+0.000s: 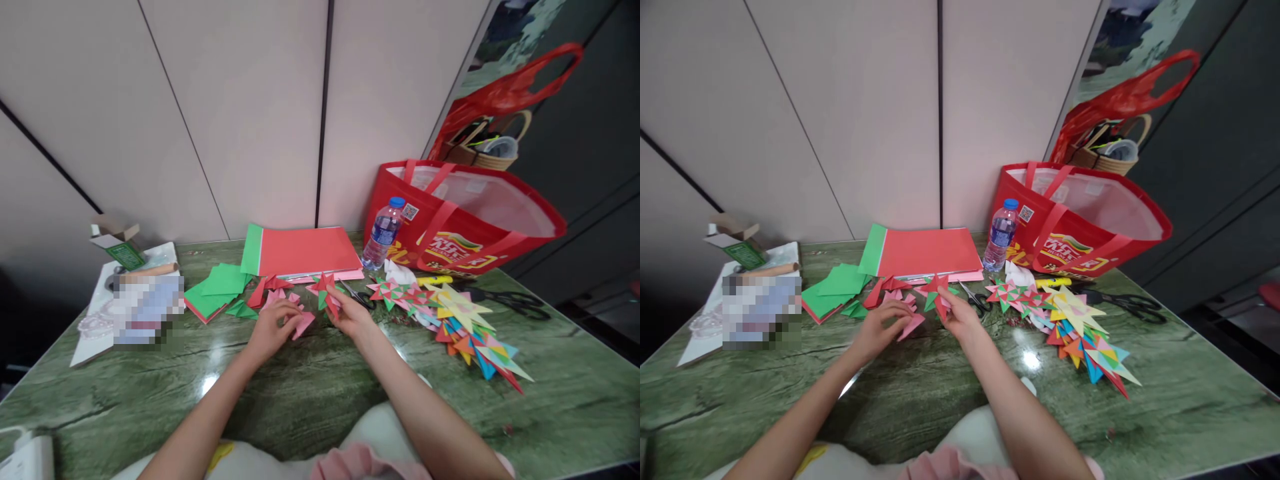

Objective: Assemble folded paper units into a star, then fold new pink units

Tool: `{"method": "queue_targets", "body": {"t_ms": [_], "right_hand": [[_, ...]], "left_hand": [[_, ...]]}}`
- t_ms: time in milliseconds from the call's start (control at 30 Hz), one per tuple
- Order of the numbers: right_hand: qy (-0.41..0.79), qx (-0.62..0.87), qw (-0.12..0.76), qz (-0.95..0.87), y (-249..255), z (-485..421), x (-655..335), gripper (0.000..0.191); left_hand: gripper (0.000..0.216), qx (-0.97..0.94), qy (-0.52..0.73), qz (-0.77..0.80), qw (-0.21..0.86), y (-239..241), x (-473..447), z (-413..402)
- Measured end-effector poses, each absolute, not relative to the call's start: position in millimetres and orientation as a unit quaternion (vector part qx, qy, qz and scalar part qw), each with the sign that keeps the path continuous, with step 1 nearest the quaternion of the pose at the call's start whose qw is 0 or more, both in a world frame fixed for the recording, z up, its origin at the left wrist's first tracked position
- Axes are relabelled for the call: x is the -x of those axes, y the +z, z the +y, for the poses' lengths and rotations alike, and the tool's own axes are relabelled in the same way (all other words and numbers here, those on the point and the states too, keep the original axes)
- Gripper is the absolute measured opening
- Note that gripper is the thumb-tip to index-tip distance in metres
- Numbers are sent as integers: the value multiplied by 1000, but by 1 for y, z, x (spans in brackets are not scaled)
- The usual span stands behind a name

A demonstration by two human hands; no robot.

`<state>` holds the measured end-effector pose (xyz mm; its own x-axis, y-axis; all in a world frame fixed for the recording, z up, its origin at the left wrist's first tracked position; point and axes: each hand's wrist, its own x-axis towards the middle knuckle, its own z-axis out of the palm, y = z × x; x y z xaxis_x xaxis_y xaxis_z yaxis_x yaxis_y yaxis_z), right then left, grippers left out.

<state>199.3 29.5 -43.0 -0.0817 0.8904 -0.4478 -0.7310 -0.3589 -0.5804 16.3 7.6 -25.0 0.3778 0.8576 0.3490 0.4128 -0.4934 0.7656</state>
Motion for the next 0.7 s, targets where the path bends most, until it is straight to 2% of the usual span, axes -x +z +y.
{"method": "queue_targets", "body": {"t_ms": [167, 267, 333, 533, 633, 700], "right_hand": [[740, 388, 541, -95, -41, 27, -198, 13], [756, 381, 521, -107, -39, 23, -196, 11], [771, 373, 498, -138, -37, 20, -196, 10], [795, 315, 473, -211, -31, 11, -190, 19], [806, 300, 459, -224, -30, 9, -186, 21], [805, 304, 462, -214, -29, 9, -186, 21]], "left_hand": [[16, -504, 527, 460, 506, -8, -11, 6], [27, -376, 530, 425, 630, -3, -7, 7], [30, -351, 523, 397, 668, -1, -5, 7], [28, -395, 512, 374, 665, 2, -10, 5], [27, -456, 497, 412, 612, -5, -11, 5], [24, -540, 441, 457, 553, -10, -10, 6]]}}
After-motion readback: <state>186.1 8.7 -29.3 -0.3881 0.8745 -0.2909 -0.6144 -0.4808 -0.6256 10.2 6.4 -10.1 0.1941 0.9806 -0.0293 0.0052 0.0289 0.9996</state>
